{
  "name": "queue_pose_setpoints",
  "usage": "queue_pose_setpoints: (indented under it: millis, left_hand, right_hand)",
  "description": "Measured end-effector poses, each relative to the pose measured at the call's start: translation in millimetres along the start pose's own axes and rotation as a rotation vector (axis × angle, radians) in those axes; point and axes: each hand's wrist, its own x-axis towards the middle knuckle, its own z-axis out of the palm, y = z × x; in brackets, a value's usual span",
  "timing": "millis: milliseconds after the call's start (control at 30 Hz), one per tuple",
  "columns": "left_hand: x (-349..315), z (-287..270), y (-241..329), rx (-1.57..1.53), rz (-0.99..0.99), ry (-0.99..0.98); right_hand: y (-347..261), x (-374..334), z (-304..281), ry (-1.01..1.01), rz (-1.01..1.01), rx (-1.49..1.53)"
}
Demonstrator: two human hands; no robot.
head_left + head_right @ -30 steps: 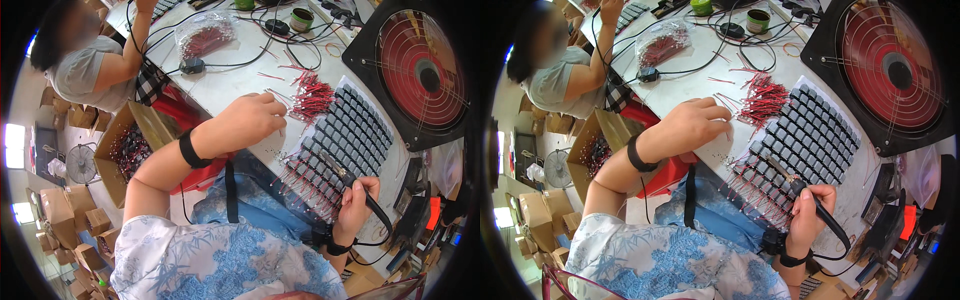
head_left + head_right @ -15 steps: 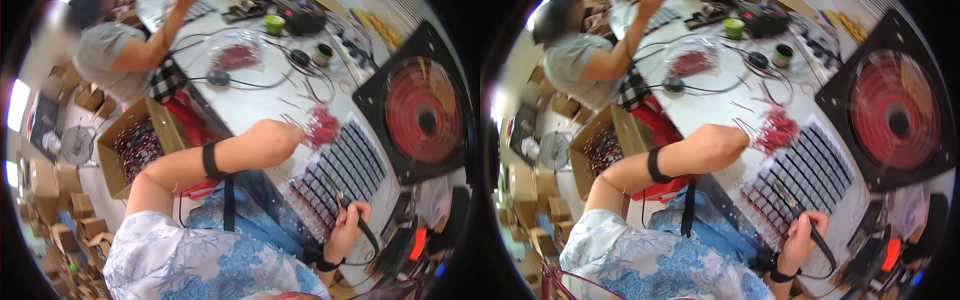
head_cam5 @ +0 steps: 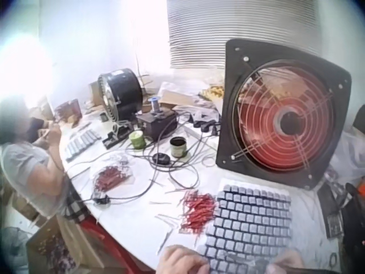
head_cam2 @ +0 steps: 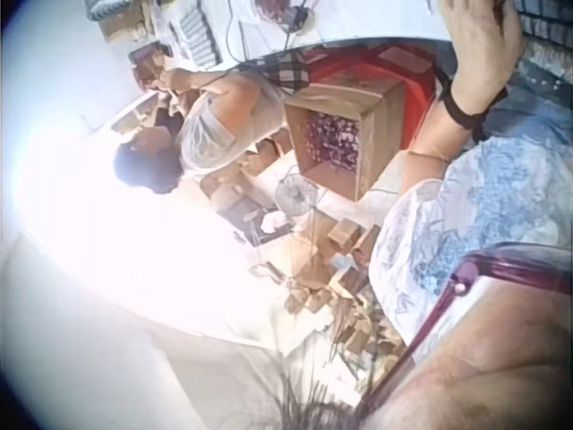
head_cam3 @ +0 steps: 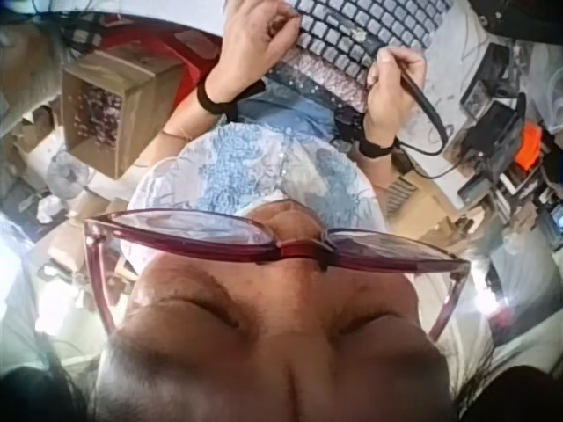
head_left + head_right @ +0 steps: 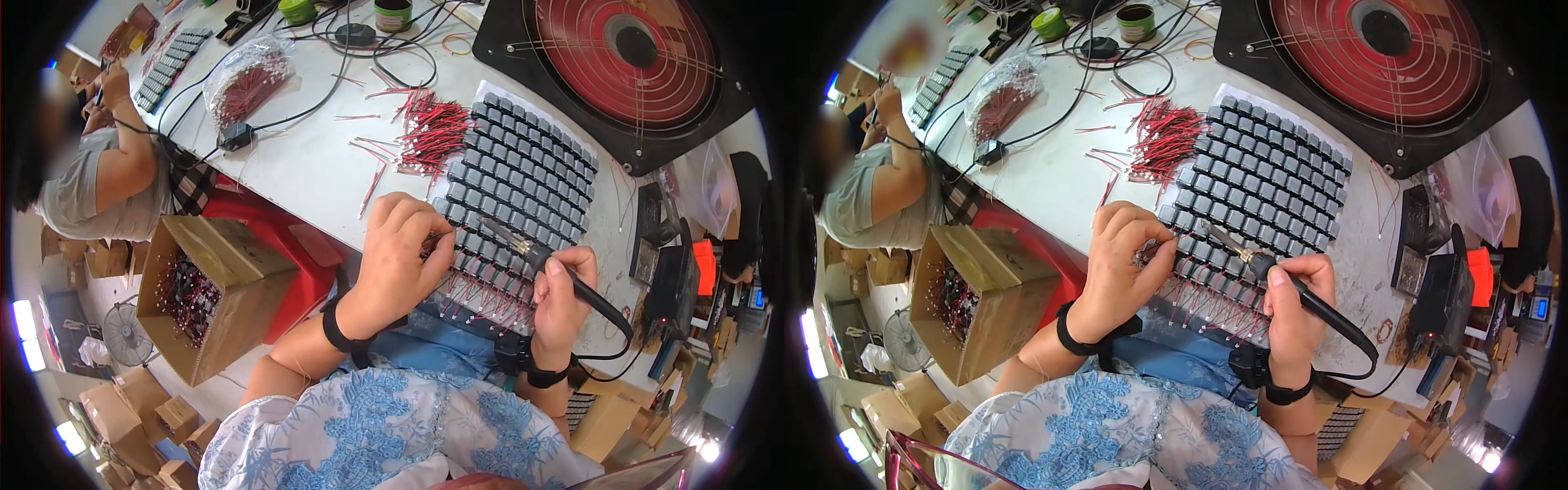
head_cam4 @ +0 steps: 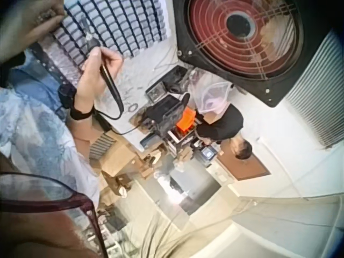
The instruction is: Soldering individual red wires onto an electronic grid or button assembly.
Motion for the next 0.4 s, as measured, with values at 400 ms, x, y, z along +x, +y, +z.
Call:
queue_pose_setpoints:
  millis: [400]
  left_hand:
    - [-1.8,10.2,-7.1,-0.010,-0.031,0.024]
  right_hand:
    - [7.8,1.7,-4.5,-0.129,-0.083,-0.067]
